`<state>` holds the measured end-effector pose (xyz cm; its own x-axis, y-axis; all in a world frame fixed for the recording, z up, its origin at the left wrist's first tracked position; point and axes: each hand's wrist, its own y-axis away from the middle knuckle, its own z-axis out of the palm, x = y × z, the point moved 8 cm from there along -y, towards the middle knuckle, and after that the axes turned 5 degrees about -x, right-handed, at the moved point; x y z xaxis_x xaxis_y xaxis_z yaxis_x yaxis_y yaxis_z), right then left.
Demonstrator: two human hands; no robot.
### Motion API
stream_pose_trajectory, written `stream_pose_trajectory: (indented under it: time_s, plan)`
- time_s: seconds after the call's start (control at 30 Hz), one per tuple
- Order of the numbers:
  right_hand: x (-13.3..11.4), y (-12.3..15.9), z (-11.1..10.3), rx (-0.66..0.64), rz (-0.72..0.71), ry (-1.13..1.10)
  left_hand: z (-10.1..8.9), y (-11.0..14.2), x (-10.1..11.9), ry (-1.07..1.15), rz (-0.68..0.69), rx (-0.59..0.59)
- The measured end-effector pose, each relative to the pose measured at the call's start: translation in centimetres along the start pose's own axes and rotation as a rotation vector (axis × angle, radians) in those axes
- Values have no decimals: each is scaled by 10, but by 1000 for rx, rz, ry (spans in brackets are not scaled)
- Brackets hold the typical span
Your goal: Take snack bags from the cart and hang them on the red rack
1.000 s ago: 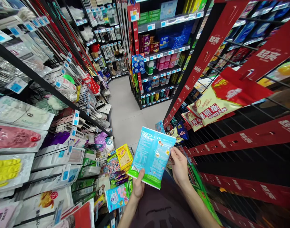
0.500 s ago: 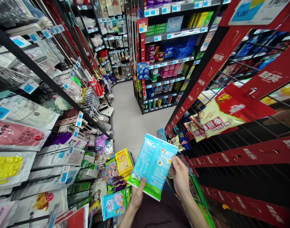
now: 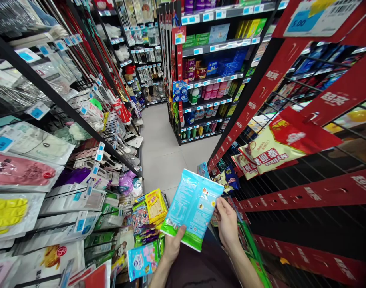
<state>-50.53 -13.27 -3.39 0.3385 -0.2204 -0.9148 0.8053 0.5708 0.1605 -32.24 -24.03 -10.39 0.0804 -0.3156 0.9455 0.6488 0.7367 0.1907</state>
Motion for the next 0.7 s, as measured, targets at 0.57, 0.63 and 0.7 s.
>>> stream_pose_trajectory:
  time_s: [0.57, 0.63, 0.7]
  plan:
    - [-2, 4, 2, 4, 5, 19, -8, 0, -12, -74, 17, -7]
    - [1, 5, 2, 7, 8, 29, -9, 1, -11, -66, 11, 2]
    - [3, 5, 2, 30, 12, 36, -9, 2, -10, -48, 0, 9]
